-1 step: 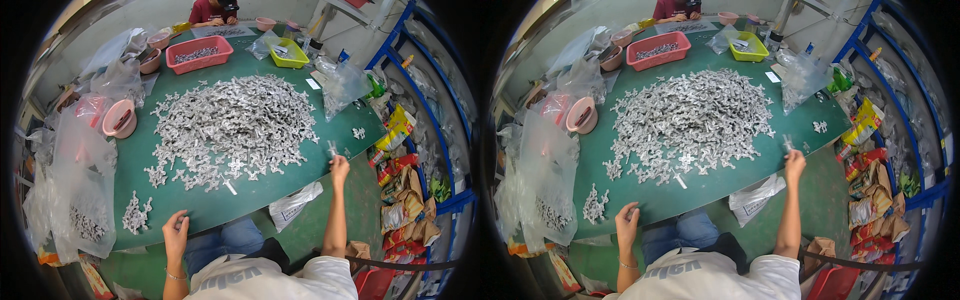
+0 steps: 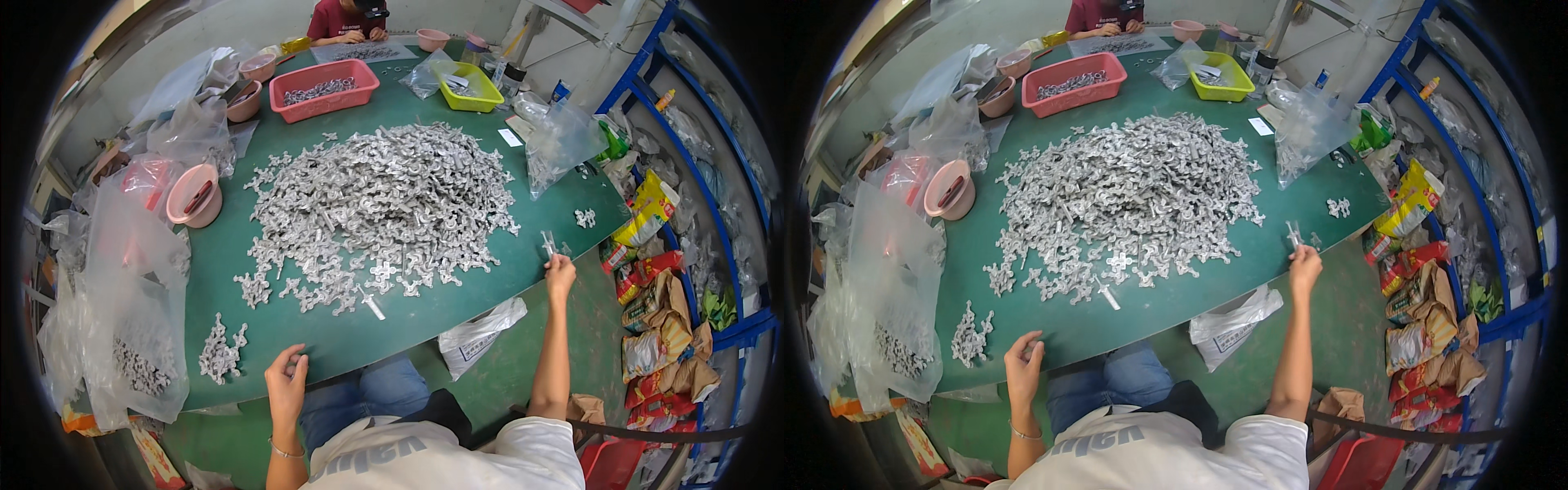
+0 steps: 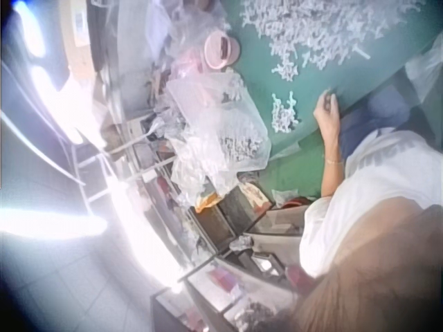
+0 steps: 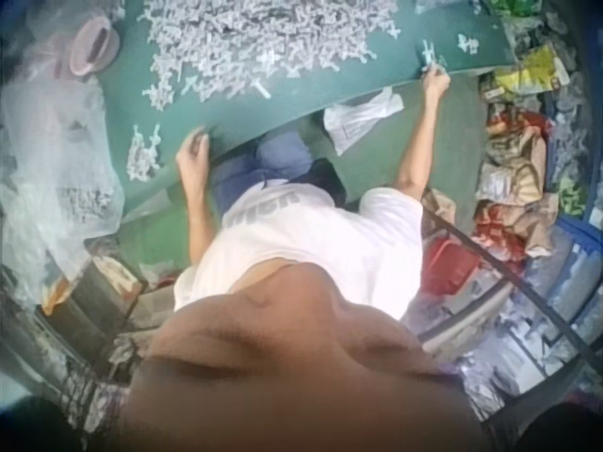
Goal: The person assembles small metallic toy sword components by hand, inserting a decorative cross-guard piece into the hilt section and checking the fit.
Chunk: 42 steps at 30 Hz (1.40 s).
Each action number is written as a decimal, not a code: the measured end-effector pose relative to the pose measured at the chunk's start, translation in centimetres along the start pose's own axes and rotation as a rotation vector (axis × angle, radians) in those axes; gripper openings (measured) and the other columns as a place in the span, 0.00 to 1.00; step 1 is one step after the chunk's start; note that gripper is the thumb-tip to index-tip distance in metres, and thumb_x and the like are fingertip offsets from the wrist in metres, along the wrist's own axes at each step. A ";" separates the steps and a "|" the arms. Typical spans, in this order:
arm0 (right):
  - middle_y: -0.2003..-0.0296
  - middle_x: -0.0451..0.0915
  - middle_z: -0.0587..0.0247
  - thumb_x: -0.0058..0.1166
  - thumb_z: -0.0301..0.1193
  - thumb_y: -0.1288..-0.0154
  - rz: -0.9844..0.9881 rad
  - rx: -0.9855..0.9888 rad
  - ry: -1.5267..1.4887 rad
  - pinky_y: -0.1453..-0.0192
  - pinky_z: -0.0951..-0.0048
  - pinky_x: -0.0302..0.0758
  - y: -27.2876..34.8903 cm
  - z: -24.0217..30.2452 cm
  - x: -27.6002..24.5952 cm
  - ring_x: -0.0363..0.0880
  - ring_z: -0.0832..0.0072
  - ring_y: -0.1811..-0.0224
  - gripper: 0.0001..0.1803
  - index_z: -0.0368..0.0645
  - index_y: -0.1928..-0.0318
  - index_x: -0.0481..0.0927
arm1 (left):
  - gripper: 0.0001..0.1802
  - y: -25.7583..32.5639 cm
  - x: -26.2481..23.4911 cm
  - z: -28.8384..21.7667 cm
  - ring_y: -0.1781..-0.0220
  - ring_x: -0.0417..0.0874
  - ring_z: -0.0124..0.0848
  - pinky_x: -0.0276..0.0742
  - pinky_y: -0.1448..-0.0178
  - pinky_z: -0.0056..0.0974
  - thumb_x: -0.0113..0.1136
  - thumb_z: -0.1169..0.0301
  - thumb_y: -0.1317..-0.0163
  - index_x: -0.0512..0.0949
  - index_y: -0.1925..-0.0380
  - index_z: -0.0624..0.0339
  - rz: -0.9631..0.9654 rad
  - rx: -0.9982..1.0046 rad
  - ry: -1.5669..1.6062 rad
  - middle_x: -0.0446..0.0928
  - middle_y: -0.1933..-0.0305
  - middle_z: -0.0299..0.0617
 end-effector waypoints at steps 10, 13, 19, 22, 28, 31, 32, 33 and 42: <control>0.82 0.76 0.66 0.48 0.30 0.36 0.064 0.208 -0.243 0.86 0.81 0.62 -5.5 -0.9 2.0 0.67 0.85 0.88 0.10 0.34 0.69 0.76 | 0.10 0.5 1.2 -1.7 0.82 0.60 0.16 0.57 0.79 0.26 0.57 0.78 0.46 0.78 0.63 0.67 0.000 -0.004 -0.098 0.69 0.80 0.32; 0.78 0.78 0.62 0.48 0.28 0.36 0.165 0.290 -0.455 0.85 0.83 0.63 -5.8 -1.1 3.2 0.69 0.83 0.86 0.10 0.32 0.65 0.76 | 0.10 0.5 1.9 -2.1 0.82 0.59 0.16 0.57 0.79 0.26 0.58 0.78 0.47 0.78 0.63 0.67 0.047 -0.018 -0.095 0.69 0.80 0.33; 0.76 0.78 0.59 0.51 0.28 0.38 0.260 0.218 -0.712 0.83 0.83 0.66 -7.3 4.0 1.9 0.73 0.80 0.82 0.10 0.31 0.62 0.75 | 0.10 0.7 1.6 -2.1 0.82 0.59 0.17 0.57 0.79 0.26 0.59 0.78 0.48 0.78 0.64 0.67 -0.005 0.007 -0.173 0.68 0.81 0.34; 0.75 0.78 0.59 0.50 0.29 0.37 0.077 -0.100 -0.667 0.85 0.83 0.66 -12.6 9.5 -2.2 0.73 0.81 0.82 0.10 0.32 0.61 0.75 | 0.10 0.5 1.9 -2.4 0.82 0.59 0.18 0.58 0.79 0.26 0.59 0.78 0.48 0.78 0.64 0.67 -0.003 0.012 -0.180 0.68 0.82 0.34; 0.72 0.81 0.55 0.54 0.33 0.43 -0.216 -0.383 0.163 0.63 0.68 0.74 -25.5 19.3 -6.1 0.81 0.66 0.71 0.10 0.41 0.64 0.81 | 0.09 -0.3 2.6 -2.5 0.82 0.61 0.18 0.58 0.78 0.26 0.59 0.79 0.48 0.78 0.65 0.67 -0.027 -0.006 -0.164 0.68 0.82 0.34; 0.66 0.80 0.51 0.53 0.33 0.43 -0.090 -0.378 0.337 0.55 0.62 0.73 -28.7 19.3 -4.6 0.78 0.57 0.59 0.11 0.44 0.61 0.81 | 0.09 -0.4 2.6 -2.2 0.82 0.62 0.18 0.59 0.78 0.27 0.59 0.78 0.48 0.78 0.65 0.67 -0.027 -0.025 -0.136 0.69 0.82 0.35; 0.64 0.80 0.51 0.53 0.34 0.42 -0.098 -0.405 0.354 0.55 0.60 0.72 -28.4 19.5 -4.0 0.78 0.56 0.57 0.11 0.45 0.60 0.80 | 0.09 -0.6 2.8 -2.7 0.82 0.62 0.19 0.60 0.78 0.27 0.59 0.78 0.48 0.78 0.64 0.67 -0.020 0.004 -0.155 0.69 0.82 0.35; 0.64 0.80 0.52 0.51 0.32 0.41 -0.177 -0.422 0.334 0.56 0.60 0.72 -26.0 20.8 -3.7 0.78 0.56 0.58 0.11 0.45 0.58 0.79 | 0.09 -0.4 2.7 -3.0 0.82 0.63 0.19 0.60 0.78 0.27 0.59 0.77 0.47 0.78 0.64 0.66 -0.021 0.019 -0.187 0.70 0.81 0.36; 0.73 0.79 0.54 0.59 0.32 0.47 0.882 -0.642 -0.280 0.66 0.67 0.74 15.9 25.9 6.6 0.78 0.60 0.71 0.10 0.35 0.72 0.79 | 0.11 -0.5 4.4 -3.1 0.80 0.64 0.17 0.63 0.76 0.25 0.57 0.78 0.46 0.77 0.61 0.65 0.079 0.004 -0.170 0.73 0.79 0.34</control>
Point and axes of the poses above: each hand's wrist, its own y-axis away from the middle knuckle, its own x-axis out of the palm, z = x × y, the point moved 6 cm from there along -y, towards the middle knuckle
